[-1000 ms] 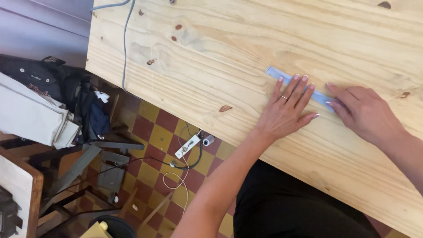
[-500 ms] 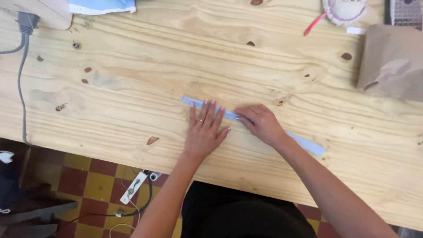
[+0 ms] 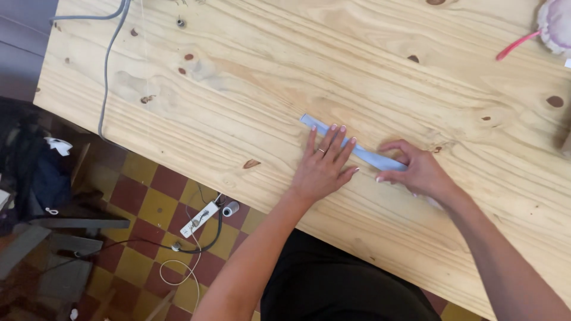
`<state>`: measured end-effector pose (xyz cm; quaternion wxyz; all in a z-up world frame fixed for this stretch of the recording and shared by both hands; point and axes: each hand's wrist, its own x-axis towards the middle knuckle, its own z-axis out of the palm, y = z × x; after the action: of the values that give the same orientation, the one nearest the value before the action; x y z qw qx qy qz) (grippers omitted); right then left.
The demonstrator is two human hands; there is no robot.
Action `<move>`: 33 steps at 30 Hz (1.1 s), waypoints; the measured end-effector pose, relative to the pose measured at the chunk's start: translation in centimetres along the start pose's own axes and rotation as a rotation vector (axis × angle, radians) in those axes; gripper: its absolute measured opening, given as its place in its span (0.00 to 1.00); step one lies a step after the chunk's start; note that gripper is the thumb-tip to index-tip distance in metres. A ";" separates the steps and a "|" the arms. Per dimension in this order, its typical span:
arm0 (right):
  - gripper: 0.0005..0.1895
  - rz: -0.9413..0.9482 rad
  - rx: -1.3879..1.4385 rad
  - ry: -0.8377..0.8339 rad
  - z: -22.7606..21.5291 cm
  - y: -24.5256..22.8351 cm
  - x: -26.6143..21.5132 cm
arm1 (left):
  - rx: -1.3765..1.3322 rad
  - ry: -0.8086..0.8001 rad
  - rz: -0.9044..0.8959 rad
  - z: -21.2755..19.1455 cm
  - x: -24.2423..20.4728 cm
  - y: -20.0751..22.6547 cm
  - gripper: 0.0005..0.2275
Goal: The person folds a light blue fabric strip lengthwise on a wooden table, pressing the fold flat with both hands. They repeatedly smooth and adjust the strip to maintain a straight edge, then lift the folded piece at the end.
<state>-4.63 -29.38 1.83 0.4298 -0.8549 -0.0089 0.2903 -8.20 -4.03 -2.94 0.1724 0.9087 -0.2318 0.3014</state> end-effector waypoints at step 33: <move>0.10 -0.377 -0.226 0.345 -1.9 1.1 -0.1 | -0.029 -0.115 0.006 -1.7 0.8 0.1 0.25</move>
<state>-4.06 -31.46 1.96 0.3732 -0.9176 -0.1267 0.0525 -8.47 -3.65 -1.14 0.1710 0.9212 -0.2484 0.2458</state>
